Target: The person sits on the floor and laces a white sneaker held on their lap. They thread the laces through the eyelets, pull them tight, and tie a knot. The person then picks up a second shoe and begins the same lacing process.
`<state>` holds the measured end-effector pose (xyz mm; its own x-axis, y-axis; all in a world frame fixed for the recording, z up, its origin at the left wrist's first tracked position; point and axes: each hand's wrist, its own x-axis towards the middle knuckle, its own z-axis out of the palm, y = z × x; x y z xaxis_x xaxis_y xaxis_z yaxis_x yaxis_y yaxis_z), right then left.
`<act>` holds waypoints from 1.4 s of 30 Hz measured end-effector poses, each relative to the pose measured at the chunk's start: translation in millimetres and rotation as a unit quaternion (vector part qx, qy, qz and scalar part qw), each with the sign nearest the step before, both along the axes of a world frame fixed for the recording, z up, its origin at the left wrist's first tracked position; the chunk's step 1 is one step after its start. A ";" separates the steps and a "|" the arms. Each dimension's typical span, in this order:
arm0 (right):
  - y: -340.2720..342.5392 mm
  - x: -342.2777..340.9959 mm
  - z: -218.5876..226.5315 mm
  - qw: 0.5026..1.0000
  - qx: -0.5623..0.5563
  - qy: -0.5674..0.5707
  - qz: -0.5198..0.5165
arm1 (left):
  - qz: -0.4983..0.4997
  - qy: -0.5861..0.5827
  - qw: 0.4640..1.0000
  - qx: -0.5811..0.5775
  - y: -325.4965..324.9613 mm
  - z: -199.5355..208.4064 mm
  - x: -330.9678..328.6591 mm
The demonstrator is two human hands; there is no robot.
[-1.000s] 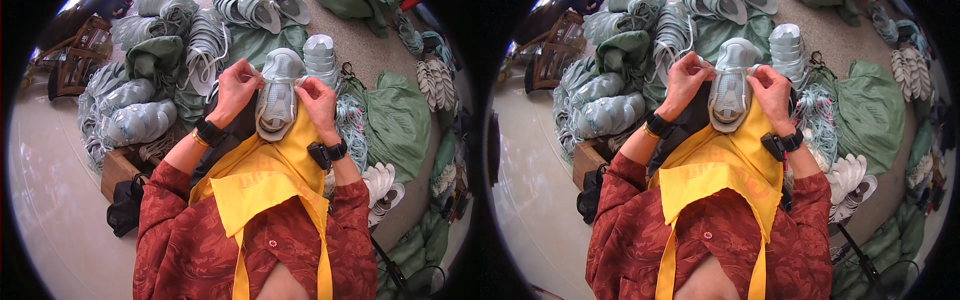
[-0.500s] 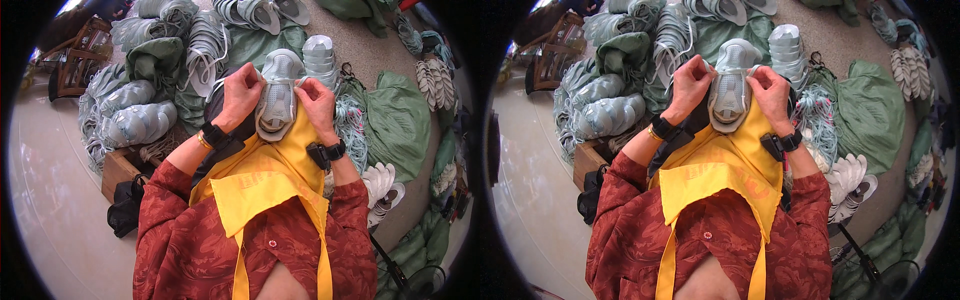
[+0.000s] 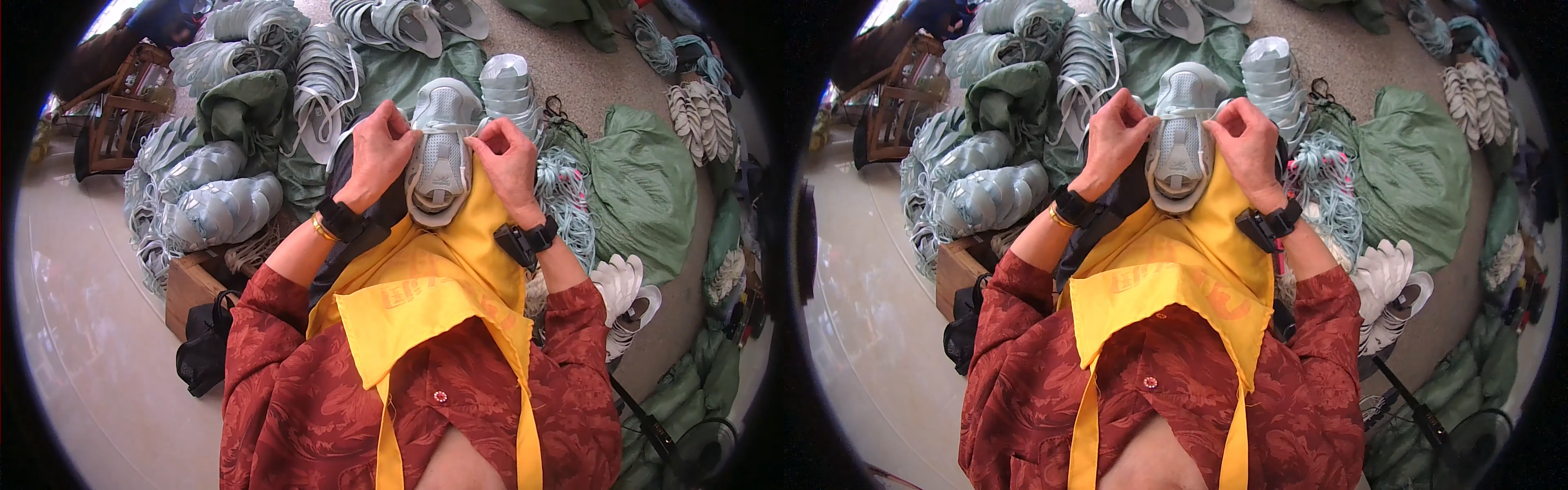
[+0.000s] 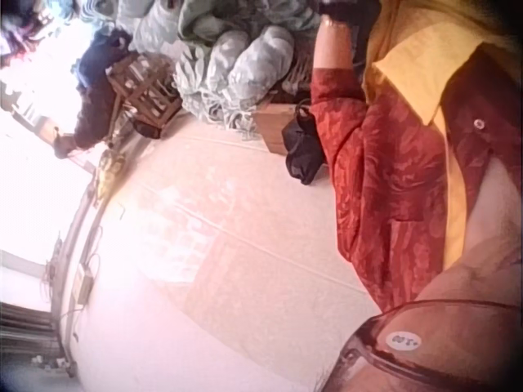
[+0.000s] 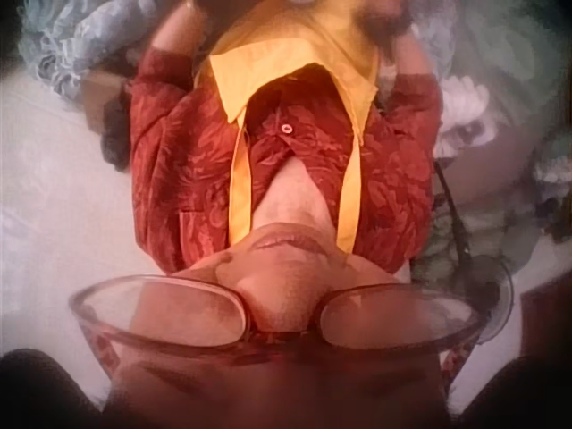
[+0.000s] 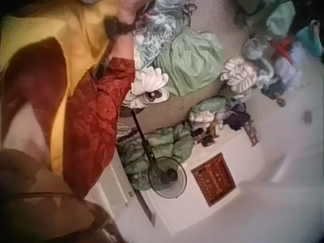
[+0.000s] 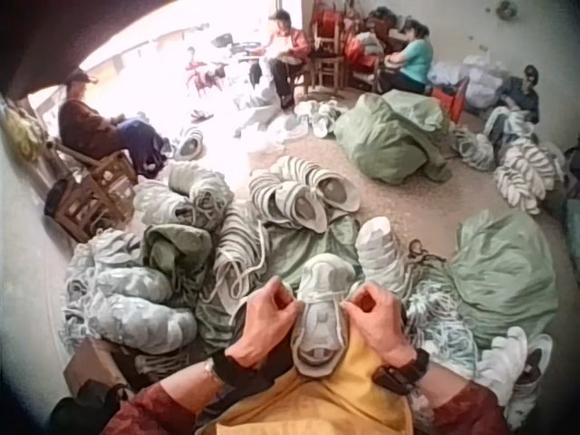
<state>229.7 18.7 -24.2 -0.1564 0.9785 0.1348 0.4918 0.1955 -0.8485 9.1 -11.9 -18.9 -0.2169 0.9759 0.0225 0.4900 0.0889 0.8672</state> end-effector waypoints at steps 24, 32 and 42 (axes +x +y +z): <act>-5.3 -9.6 16.6 0.950 0.167 -0.226 0.137 | -0.069 0.081 0.987 0.118 -11.5 -3.9 12.3; 3.4 -9.7 17.9 0.916 0.203 -0.301 0.169 | -0.127 0.214 0.959 0.137 -13.4 -7.5 16.0; -13.5 -40.4 30.3 0.969 0.131 -0.064 0.197 | -0.107 0.152 0.974 0.133 -15.3 -17.3 14.3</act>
